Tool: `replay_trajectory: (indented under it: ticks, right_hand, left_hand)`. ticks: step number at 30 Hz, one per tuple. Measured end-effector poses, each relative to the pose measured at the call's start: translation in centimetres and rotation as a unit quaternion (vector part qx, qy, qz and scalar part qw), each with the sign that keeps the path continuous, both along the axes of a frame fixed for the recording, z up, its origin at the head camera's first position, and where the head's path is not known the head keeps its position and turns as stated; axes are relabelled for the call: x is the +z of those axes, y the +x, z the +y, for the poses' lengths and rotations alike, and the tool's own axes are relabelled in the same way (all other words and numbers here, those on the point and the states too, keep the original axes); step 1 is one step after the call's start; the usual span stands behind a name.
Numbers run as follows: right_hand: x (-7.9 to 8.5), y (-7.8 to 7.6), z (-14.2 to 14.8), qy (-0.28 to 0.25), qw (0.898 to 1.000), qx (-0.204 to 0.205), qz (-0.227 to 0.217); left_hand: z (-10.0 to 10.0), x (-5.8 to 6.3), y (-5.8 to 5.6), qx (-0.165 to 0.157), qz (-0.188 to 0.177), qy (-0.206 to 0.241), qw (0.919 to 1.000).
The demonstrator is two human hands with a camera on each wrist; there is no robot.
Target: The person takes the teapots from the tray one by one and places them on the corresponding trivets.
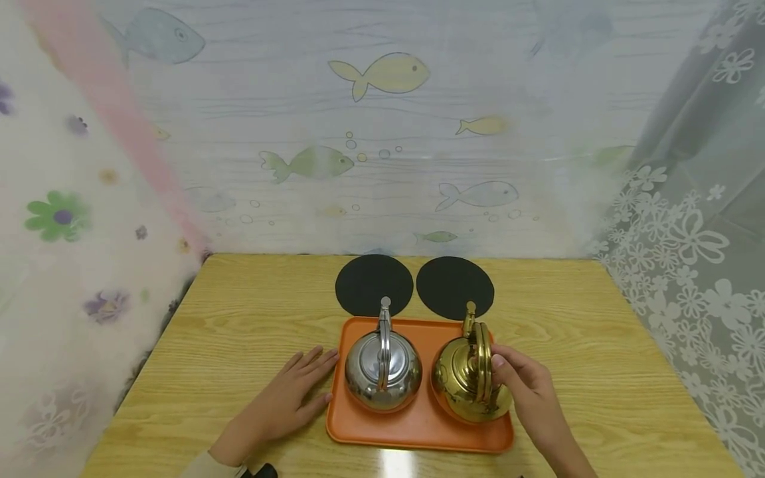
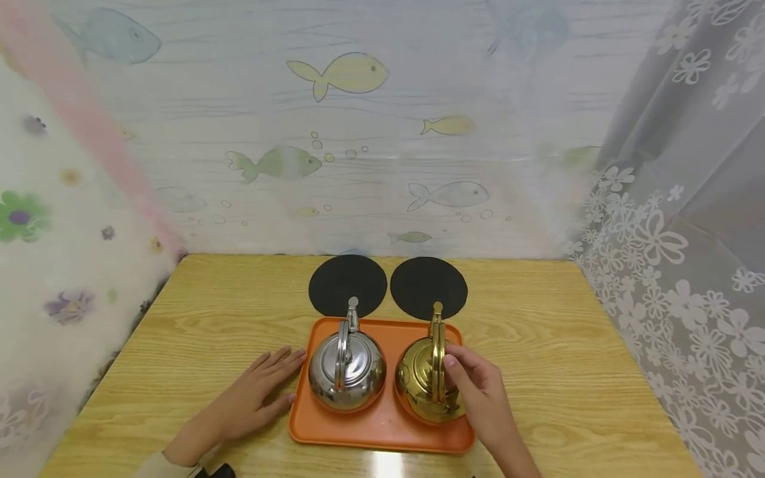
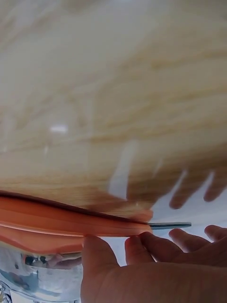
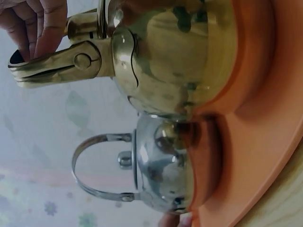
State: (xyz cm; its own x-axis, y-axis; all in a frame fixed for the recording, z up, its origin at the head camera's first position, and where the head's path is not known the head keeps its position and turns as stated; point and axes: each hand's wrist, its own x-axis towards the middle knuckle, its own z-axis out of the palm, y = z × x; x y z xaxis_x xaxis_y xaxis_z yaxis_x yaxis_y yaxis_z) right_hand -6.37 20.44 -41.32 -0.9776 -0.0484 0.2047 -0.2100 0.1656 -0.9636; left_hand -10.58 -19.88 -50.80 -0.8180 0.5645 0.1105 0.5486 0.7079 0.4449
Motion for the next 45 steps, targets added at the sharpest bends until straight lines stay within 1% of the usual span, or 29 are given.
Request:
replay_trajectory:
  ticks: [3, 5, 8, 11, 14, 16, 21, 27, 32, 35, 40, 45]
  right_hand:
    - [0.0, 0.0, 0.0, -0.026, 0.999, 0.014, -0.029]
    - [-0.1, -0.1, 0.1, -0.056, 0.997, 0.03, -0.038]
    - [-0.3, -0.2, 0.2, -0.104, 0.992, 0.06, -0.05]
    - [-0.5, -0.4, 0.3, -0.129, 0.986, 0.079, -0.071]
    - [-0.5, -0.6, 0.3, -0.138, 0.983, 0.08, -0.095]
    - [-0.5, -0.7, 0.2, -0.143, 0.981, 0.078, -0.104]
    - [-0.7, -0.7, -0.1, -0.157, 0.979, 0.069, -0.109]
    - [-0.8, -0.7, -0.1, -0.15, 0.981, 0.056, -0.113]
    - [-0.8, -0.8, -0.1, -0.153, 0.981, 0.064, -0.099]
    - [-0.9, -0.9, -0.1, -0.153, 0.981, 0.067, -0.098]
    - [-0.9, -0.9, 0.1, -0.15, 0.981, 0.064, -0.106]
    - [-1.0, -1.0, 0.2, -0.154, 0.98, 0.071, -0.102]
  left_hand:
    - [0.0, -0.1, -0.1, -0.005, -0.007, 0.01, 0.9999]
    - [0.0, -0.1, -0.2, -0.009, -0.009, 0.015, 0.9998]
    - [0.1, -0.3, -0.3, -0.009, -0.014, 0.026, 0.9995]
    - [0.1, -0.5, -0.5, -0.006, -0.015, 0.04, 0.9991]
    - [0.1, -0.7, -0.6, -0.002, -0.017, 0.055, 0.9983]
    - [0.1, -0.9, -0.6, -0.002, -0.018, 0.067, 0.9976]
    - [0.1, -1.2, -0.5, -0.005, -0.029, 0.097, 0.9948]
    - [0.3, -1.6, -0.5, 0.005, -0.028, 0.12, 0.9924]
    - [0.5, -1.7, -0.6, 0.014, -0.015, 0.123, 0.9922]
    - [0.5, -1.8, -0.6, 0.015, -0.003, 0.123, 0.9923]
    - [0.6, -2.2, -0.6, 0.018, -0.001, 0.129, 0.9915]
    - [0.7, -2.3, -0.6, 0.024, 0.003, 0.13, 0.9912]
